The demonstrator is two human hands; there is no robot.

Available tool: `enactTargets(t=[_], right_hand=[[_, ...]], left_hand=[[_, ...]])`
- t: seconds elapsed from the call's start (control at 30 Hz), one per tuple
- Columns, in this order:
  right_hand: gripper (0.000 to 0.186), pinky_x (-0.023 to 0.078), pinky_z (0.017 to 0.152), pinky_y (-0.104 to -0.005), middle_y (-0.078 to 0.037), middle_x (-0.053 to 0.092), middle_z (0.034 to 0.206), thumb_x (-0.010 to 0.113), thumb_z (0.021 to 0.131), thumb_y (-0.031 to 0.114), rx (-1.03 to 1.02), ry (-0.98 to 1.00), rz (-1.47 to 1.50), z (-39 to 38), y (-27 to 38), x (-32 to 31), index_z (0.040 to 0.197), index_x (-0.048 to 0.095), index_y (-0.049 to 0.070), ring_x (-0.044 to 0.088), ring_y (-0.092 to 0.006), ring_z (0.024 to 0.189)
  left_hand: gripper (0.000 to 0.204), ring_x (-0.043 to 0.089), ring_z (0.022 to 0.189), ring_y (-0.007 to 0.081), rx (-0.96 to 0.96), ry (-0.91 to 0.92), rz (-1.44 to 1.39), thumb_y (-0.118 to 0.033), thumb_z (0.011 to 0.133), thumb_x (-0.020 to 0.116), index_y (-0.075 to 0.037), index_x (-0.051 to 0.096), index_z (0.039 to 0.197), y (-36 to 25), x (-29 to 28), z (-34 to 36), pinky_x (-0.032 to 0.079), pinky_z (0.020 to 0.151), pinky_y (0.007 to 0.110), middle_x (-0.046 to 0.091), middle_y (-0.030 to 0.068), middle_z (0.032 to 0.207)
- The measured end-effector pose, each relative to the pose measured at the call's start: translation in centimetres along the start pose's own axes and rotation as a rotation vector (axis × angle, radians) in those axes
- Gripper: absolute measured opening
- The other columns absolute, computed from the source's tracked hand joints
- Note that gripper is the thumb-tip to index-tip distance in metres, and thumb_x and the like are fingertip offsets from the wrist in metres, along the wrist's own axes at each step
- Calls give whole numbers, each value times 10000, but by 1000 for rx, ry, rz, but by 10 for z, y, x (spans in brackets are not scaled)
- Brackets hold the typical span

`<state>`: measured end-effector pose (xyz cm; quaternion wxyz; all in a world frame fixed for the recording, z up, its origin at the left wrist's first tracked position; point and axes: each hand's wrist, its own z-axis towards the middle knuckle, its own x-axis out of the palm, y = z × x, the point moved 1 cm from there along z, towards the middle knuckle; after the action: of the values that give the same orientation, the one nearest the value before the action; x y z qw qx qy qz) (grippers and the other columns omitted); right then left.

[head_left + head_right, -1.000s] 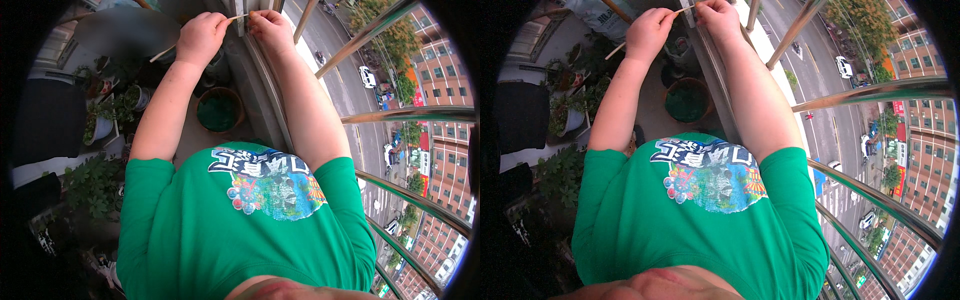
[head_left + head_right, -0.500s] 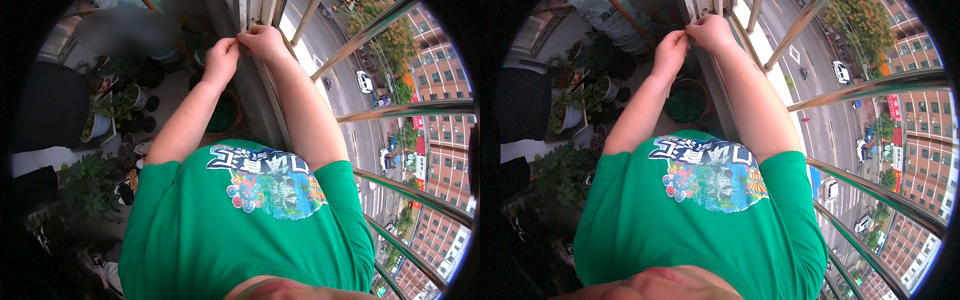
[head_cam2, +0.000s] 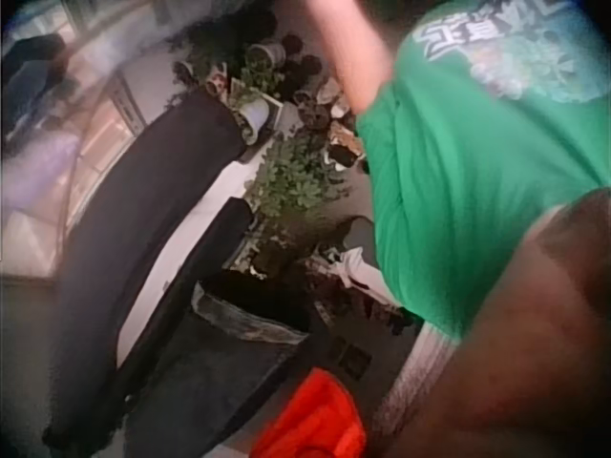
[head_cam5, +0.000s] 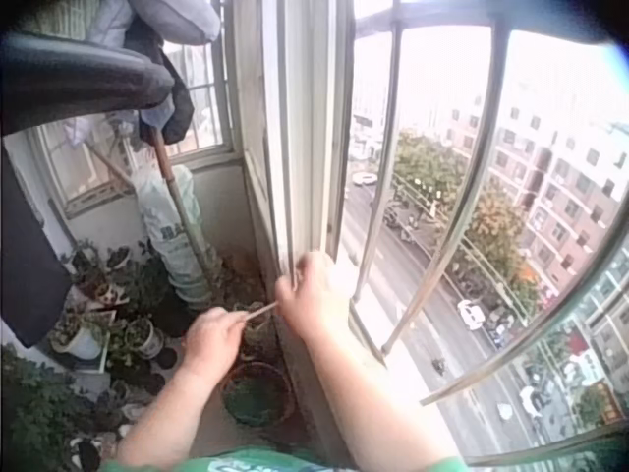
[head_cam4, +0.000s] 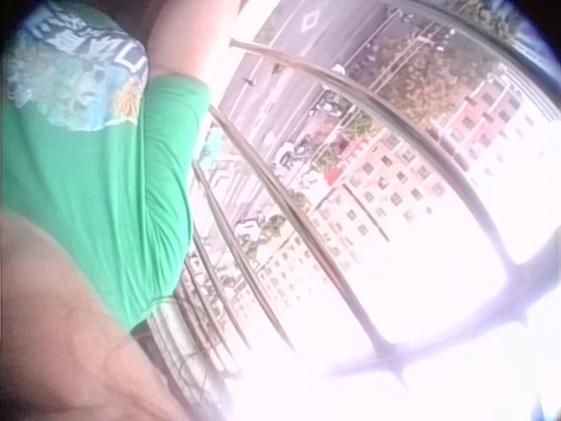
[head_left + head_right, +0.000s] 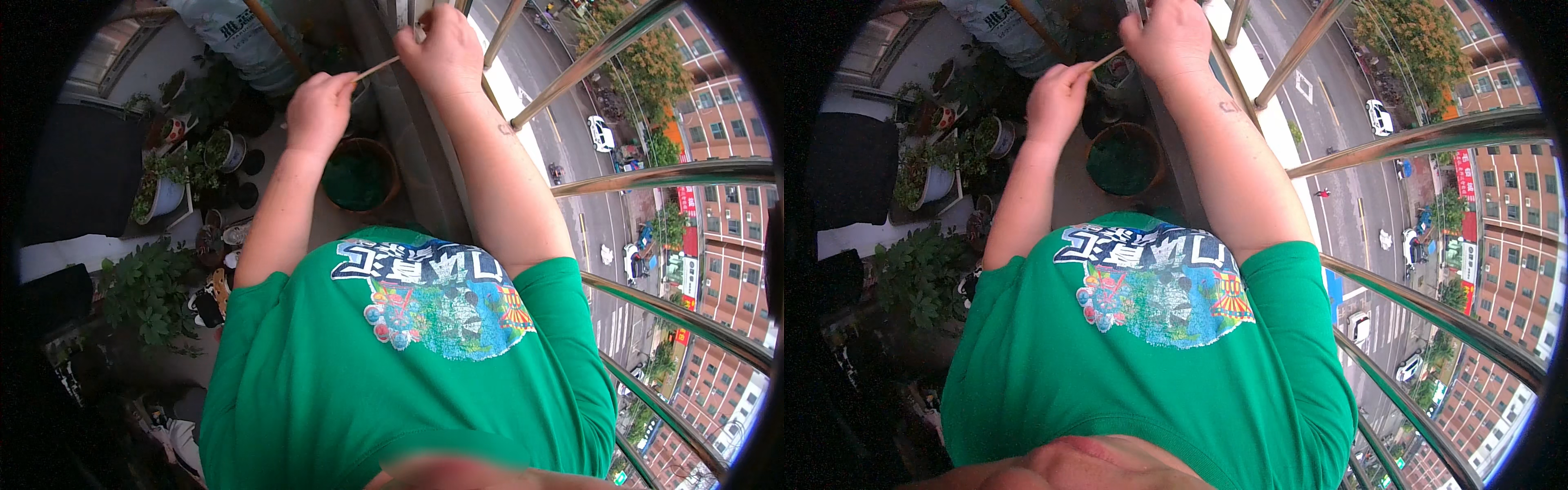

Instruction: The person uses a thin stick to pry and adjust a seal or strip along the top frame of a window. They then use their fingers to press and smooth the strip into place along the frame.

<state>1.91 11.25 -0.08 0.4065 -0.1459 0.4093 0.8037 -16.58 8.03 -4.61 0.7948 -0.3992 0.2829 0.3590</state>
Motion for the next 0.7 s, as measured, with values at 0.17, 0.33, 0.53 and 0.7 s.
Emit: enactTargets(t=[0.17, 0.33, 0.53, 0.7], right_hand=[[188, 546, 778, -398, -123, 683, 940, 643, 903, 218, -438, 395, 112, -28, 14, 35, 1025, 654, 76, 672, -286, 887], [179, 545, 739, -299, -90, 698, 894, 542, 998, 166, 482, 718, 986, -28, 6, 54, 1010, 625, 7, 687, -177, 785], [231, 526, 842, -324, -98, 706, 1004, 590, 897, 100, 198, 952, 577, -39, 6, 55, 1110, 645, 31, 674, -211, 928], [223, 554, 734, -300, -80, 711, 908, 583, 900, 148, 285, 1112, 205, -23, 1, 53, 1043, 667, -1, 676, -174, 774]], left_hand=[[108, 611, 876, 250, 421, -140, 357, -138, 834, 682, -138, 749, 919, -7, -52, 22, 440, 893, 439, 653, 21, 854], [634, 432, 1234, 367, 282, -621, 197, -304, 794, 787, -110, 504, 1327, -10, -43, 18, 318, 1055, 534, 415, 155, 1410], [258, 618, 831, 112, -311, 83, -800, -156, 1034, 486, -17, 629, 1198, -9, 15, 12, 505, 764, 247, 683, 46, 965], [195, 629, 790, 114, -455, -9, -869, -116, 1007, 510, -13, 658, 1081, 14, 46, 2, 518, 745, 266, 678, 47, 886]])
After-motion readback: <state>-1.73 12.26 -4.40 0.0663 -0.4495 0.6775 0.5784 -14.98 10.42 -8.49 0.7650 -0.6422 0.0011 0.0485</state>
